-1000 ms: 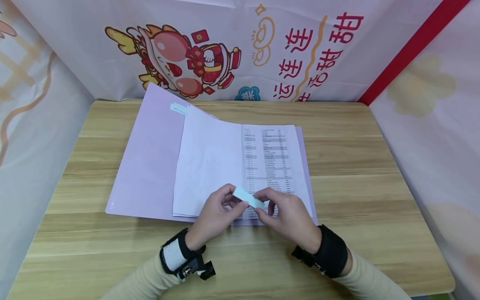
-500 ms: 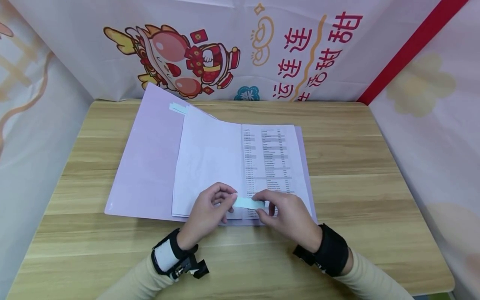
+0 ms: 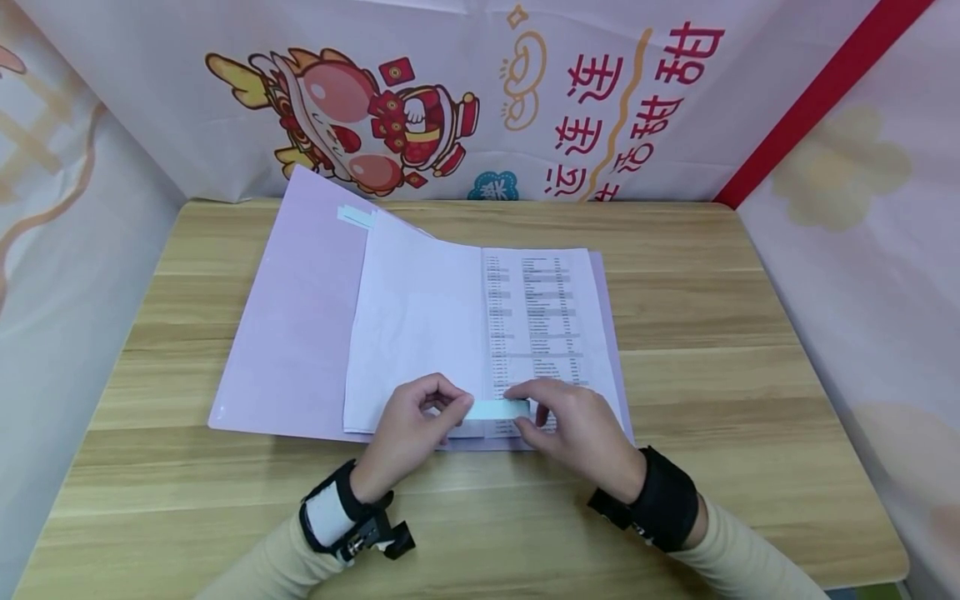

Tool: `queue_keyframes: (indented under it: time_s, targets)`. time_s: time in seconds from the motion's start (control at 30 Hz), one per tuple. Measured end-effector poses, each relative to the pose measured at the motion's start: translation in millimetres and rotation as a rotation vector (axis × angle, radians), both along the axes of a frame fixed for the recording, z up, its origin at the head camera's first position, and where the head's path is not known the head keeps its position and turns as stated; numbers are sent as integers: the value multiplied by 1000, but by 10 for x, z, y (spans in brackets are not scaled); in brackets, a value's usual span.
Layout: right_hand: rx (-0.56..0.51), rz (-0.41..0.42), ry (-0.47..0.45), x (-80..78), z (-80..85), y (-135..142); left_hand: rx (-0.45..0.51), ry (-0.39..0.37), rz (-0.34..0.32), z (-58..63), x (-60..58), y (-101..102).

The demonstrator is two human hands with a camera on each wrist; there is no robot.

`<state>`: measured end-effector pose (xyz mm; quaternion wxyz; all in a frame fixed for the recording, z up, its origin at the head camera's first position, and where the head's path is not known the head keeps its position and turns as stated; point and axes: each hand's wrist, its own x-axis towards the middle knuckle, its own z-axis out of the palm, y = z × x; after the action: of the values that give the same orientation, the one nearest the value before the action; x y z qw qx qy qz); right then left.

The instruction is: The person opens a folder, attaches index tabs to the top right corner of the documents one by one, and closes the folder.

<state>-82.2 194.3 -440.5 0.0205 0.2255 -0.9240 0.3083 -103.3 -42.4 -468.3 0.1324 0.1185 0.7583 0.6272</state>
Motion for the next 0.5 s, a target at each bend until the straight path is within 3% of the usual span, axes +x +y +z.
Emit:
queue_keyframes:
  time_s: [0.5]
  targets:
    - [6, 40, 93, -28, -73, 13, 24, 12, 25, 3, 3, 16]
